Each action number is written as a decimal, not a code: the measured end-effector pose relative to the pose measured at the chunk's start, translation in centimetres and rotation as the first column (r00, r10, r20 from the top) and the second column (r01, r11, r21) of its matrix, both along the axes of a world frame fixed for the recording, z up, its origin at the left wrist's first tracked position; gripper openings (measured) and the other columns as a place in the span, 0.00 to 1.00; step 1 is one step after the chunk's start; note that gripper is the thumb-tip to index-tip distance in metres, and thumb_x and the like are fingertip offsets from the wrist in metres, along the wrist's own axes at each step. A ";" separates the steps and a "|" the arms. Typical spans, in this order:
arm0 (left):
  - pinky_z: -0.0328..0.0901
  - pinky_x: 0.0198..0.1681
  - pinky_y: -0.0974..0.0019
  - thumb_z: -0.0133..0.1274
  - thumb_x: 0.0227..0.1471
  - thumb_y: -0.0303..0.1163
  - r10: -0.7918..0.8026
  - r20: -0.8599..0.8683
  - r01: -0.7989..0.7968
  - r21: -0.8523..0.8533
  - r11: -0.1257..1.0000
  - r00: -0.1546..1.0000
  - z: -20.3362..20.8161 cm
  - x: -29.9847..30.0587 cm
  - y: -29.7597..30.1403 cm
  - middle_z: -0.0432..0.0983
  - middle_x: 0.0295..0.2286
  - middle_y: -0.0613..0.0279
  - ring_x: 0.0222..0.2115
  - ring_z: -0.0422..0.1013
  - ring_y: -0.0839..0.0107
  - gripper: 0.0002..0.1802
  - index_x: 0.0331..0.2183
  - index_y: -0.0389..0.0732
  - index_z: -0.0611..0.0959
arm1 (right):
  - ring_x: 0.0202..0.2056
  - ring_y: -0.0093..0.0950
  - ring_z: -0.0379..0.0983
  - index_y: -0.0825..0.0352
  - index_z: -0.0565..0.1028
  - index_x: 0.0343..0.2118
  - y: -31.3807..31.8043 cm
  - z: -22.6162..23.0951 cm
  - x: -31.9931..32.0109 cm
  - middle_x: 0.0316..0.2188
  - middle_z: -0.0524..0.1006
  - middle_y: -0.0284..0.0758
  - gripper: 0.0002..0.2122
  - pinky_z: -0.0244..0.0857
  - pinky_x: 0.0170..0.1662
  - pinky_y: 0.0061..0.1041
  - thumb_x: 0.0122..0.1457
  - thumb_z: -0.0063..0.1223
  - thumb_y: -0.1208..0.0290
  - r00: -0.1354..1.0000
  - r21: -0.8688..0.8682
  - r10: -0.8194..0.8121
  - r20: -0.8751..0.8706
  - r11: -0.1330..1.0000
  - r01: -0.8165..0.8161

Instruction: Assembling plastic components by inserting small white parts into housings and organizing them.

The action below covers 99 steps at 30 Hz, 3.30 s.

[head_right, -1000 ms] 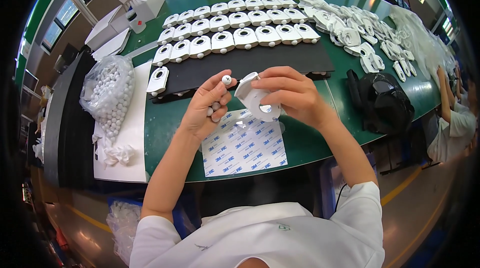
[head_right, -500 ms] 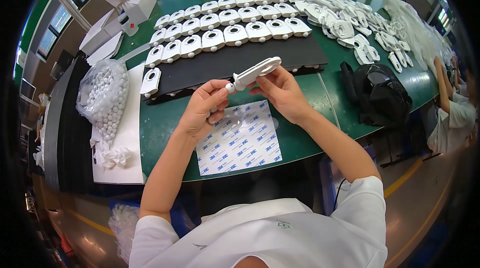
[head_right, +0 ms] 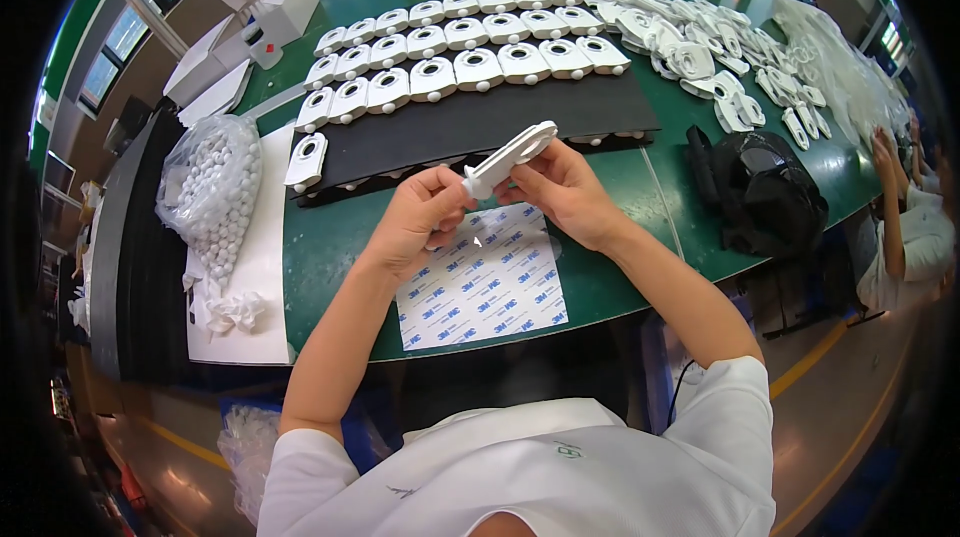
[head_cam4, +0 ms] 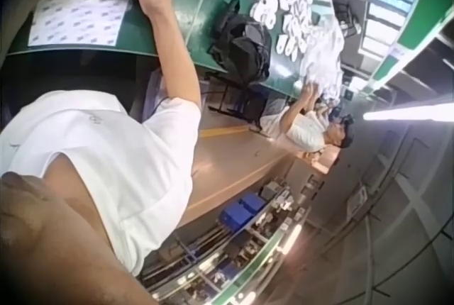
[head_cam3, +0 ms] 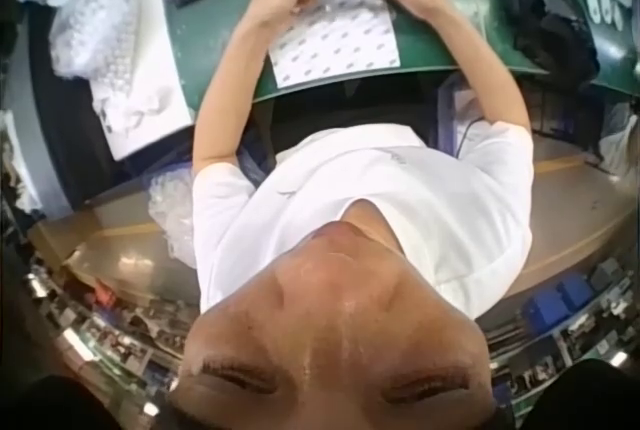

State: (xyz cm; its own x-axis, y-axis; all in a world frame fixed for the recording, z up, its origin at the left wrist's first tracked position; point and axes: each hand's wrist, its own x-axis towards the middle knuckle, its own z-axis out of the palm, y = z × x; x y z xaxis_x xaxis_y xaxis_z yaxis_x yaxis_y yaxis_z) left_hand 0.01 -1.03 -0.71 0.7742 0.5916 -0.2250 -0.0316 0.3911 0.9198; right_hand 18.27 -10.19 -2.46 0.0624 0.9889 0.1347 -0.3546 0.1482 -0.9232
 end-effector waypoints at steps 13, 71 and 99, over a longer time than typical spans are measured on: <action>0.47 0.13 0.81 0.42 0.49 0.59 0.108 0.139 -0.078 -0.208 0.975 0.984 -0.3 -0.2 0.9 0.64 0.20 0.71 0.15 0.54 0.84 0.27 0.29 0.41 0.73 | 0.31 0.19 0.69 0.69 0.64 0.44 5.1 6.7 -2.4 0.33 0.73 0.35 0.16 0.64 0.36 0.19 0.53 0.50 0.73 0.870 0.137 -0.144 0.472 0.987 0.089; 0.46 0.13 0.83 0.48 0.53 0.38 0.035 0.281 0.024 -0.206 0.978 0.959 0.4 -0.7 0.6 0.62 0.22 0.70 0.18 0.53 0.85 0.16 0.39 0.37 0.73 | 0.27 0.28 0.69 0.67 0.70 0.28 -2.6 8.4 14.8 0.22 0.70 0.36 0.04 0.61 0.32 0.24 0.49 0.50 0.77 -0.239 0.468 -0.406 0.882 0.697 0.544; 0.48 0.12 0.85 0.51 0.51 0.34 0.058 0.302 -0.005 -0.175 0.985 0.951 0.3 -0.7 0.8 0.71 0.32 0.64 0.20 0.56 0.85 0.16 0.42 0.38 0.73 | 0.28 0.15 0.66 0.69 0.67 0.36 -4.1 -0.6 -5.0 0.27 0.71 0.32 0.06 0.61 0.32 0.15 0.55 0.45 0.79 0.798 0.011 -0.228 0.558 0.963 0.268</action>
State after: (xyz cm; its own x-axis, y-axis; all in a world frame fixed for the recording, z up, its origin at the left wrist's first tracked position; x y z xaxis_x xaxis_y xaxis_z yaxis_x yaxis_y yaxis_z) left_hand -0.66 -0.20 -0.46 0.8031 0.5904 -0.0803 -0.3148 0.5349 0.7840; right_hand 13.22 -14.29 -3.11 0.2420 0.9574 0.1572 0.2550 0.0936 -0.9624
